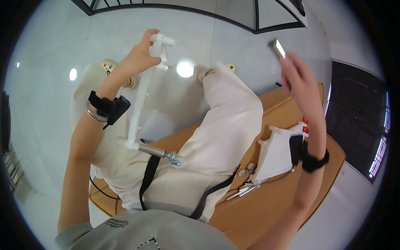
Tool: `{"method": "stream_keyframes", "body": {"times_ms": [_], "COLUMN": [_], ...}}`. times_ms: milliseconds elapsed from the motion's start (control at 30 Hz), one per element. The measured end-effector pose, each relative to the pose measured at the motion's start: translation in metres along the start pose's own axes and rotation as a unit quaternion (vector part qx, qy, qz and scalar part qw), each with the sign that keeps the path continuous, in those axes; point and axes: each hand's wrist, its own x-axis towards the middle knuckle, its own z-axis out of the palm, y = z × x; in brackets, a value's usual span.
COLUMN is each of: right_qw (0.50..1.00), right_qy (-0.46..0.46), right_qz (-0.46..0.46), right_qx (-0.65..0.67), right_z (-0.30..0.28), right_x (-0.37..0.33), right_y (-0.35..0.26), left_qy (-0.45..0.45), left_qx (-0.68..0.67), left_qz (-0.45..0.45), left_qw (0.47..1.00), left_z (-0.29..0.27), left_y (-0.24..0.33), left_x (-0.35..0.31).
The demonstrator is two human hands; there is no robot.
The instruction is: Assemble a white plastic and metal shelving unit or trolley by connecting frame pieces and casters.
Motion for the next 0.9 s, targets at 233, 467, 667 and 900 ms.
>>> {"method": "stream_keyframes", "body": {"times_ms": [233, 467, 667, 900], "right_qw": [0.972, 0.982, 0.981, 0.991], "right_qy": [0.028, -0.009, 0.037, -0.005], "right_qz": [-0.077, -0.096, -0.122, -0.114], "right_qx": [0.218, 0.165, 0.144, 0.069], "right_z": [0.138, 0.213, 0.203, 0.185], "right_x": [0.078, 0.076, 0.081, 0.076], "right_y": [-0.006, 0.015, 0.019, 0.024], "left_qy": [0.005, 0.015, 0.015, 0.034], "left_qx": [-0.083, -0.024, -0.01, 0.025], "left_qz": [-0.016, -0.04, -0.021, 0.034], "left_qw": [0.996, 0.999, 1.0, 0.999], "left_z": [-0.005, -0.004, 0.003, 0.006], "left_y": [-0.011, -0.013, -0.01, -0.015], "left_x": [0.0, -0.003, -0.004, -0.004]}}
